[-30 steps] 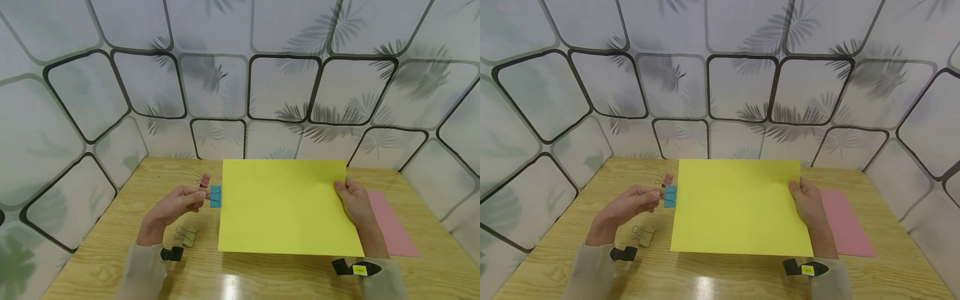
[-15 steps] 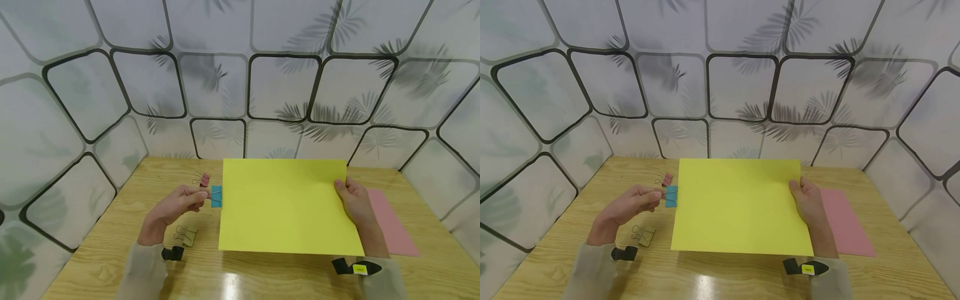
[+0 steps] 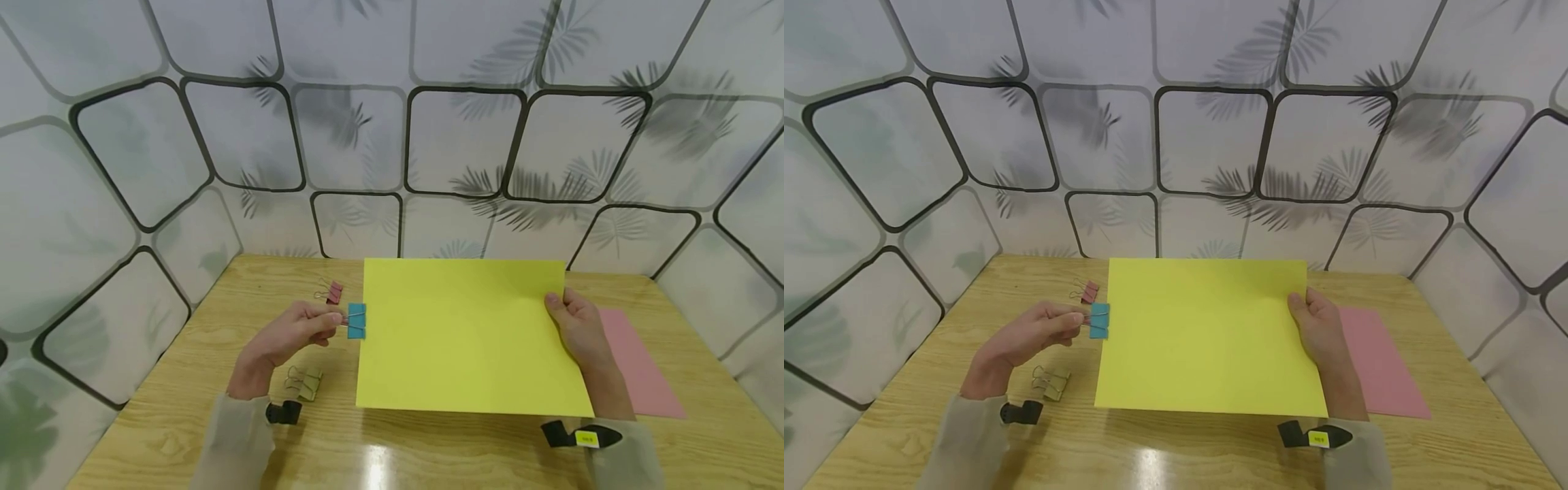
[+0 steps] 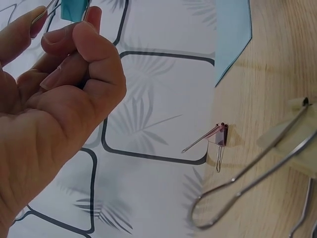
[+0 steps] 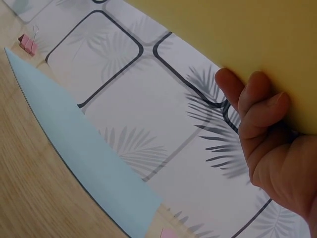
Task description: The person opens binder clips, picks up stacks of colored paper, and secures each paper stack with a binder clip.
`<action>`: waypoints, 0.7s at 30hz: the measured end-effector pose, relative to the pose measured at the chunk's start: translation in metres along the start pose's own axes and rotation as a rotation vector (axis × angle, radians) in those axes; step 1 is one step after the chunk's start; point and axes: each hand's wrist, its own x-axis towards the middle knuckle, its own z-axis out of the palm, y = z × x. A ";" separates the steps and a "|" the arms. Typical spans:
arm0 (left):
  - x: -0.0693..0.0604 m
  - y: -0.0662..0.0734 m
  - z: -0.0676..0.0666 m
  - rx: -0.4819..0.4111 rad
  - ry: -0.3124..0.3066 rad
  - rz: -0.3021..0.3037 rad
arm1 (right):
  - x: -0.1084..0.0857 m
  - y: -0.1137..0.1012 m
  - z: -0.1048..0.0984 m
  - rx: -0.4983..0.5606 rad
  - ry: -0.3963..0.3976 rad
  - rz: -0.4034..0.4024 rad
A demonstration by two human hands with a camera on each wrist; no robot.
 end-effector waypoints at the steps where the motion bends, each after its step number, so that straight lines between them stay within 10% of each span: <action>1: 0.000 0.000 0.001 0.001 -0.003 -0.008 | 0.000 0.001 0.000 0.003 0.001 0.002; 10: 0.006 0.002 0.006 0.004 0.087 -0.183 | 0.003 0.004 0.000 -0.012 0.033 0.034; 21: 0.009 0.003 0.010 -0.030 0.122 -0.155 | 0.003 0.001 -0.001 0.005 0.058 0.080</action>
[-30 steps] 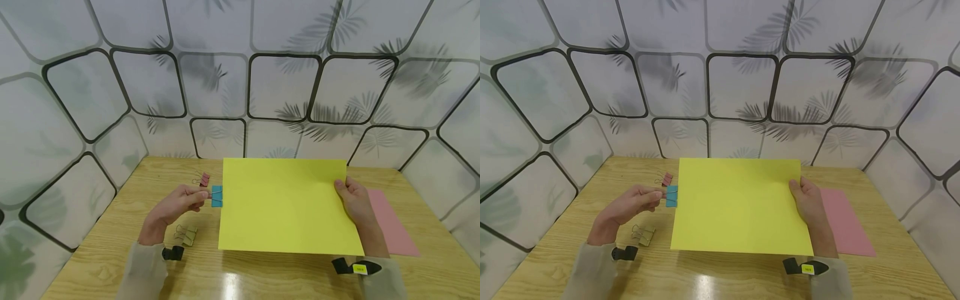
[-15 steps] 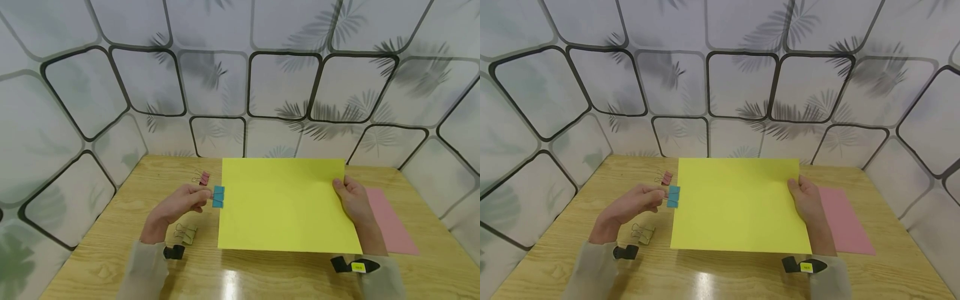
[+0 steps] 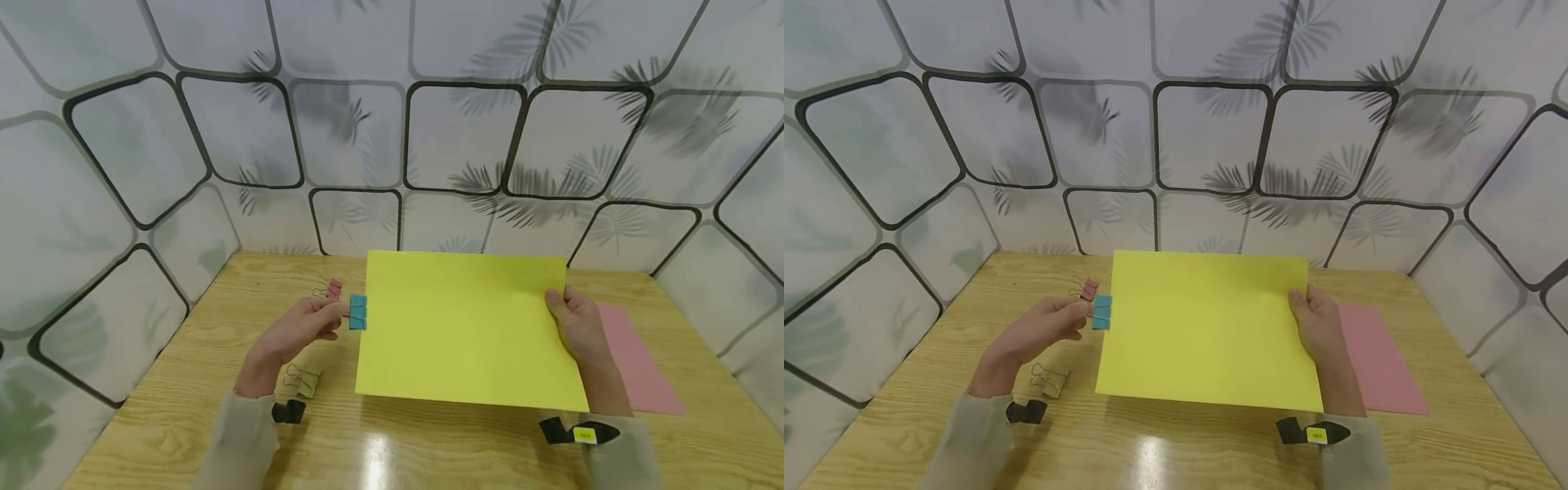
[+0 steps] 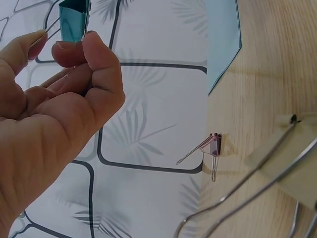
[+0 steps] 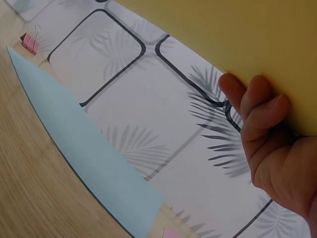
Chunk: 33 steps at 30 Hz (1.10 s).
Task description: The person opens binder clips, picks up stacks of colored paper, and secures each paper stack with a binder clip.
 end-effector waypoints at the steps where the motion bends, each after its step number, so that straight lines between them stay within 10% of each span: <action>1: 0.000 0.000 0.000 0.000 -0.003 0.003 | 0.000 -0.001 0.000 0.003 -0.003 -0.001; 24: 0.000 -0.001 -0.002 0.032 0.033 -0.076 | -0.003 -0.005 0.001 0.041 -0.001 -0.016; 33: 0.000 0.008 0.002 -0.194 0.088 -0.064 | -0.003 -0.005 0.001 0.192 -0.031 0.045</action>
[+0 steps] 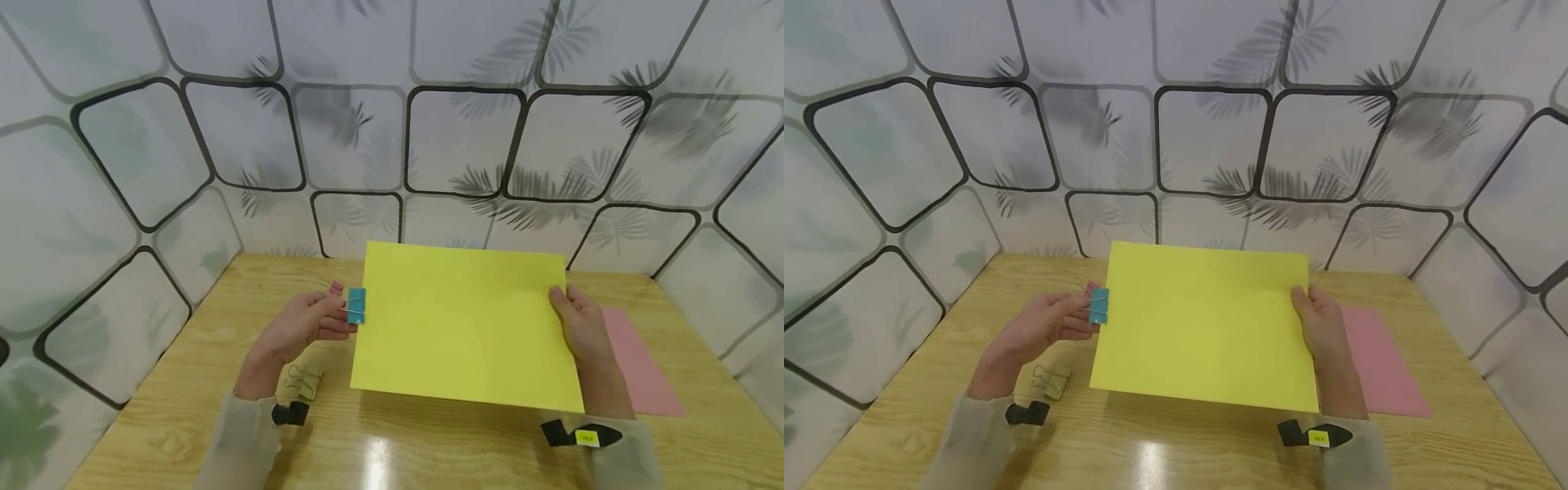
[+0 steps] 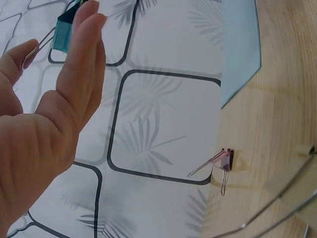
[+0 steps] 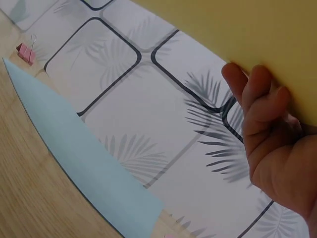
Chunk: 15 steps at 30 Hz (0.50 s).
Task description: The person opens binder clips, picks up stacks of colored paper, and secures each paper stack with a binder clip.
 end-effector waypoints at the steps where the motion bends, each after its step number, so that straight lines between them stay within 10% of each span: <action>1: -0.001 0.001 0.000 -0.017 0.002 0.014 | 0.000 0.000 0.000 0.018 -0.023 -0.004; 11: -0.006 0.007 0.001 -0.100 0.059 0.078 | -0.002 0.003 -0.007 0.107 -0.514 -0.039; 15: -0.008 0.009 0.000 -0.151 0.042 0.085 | -0.001 0.003 -0.007 0.080 -0.502 -0.097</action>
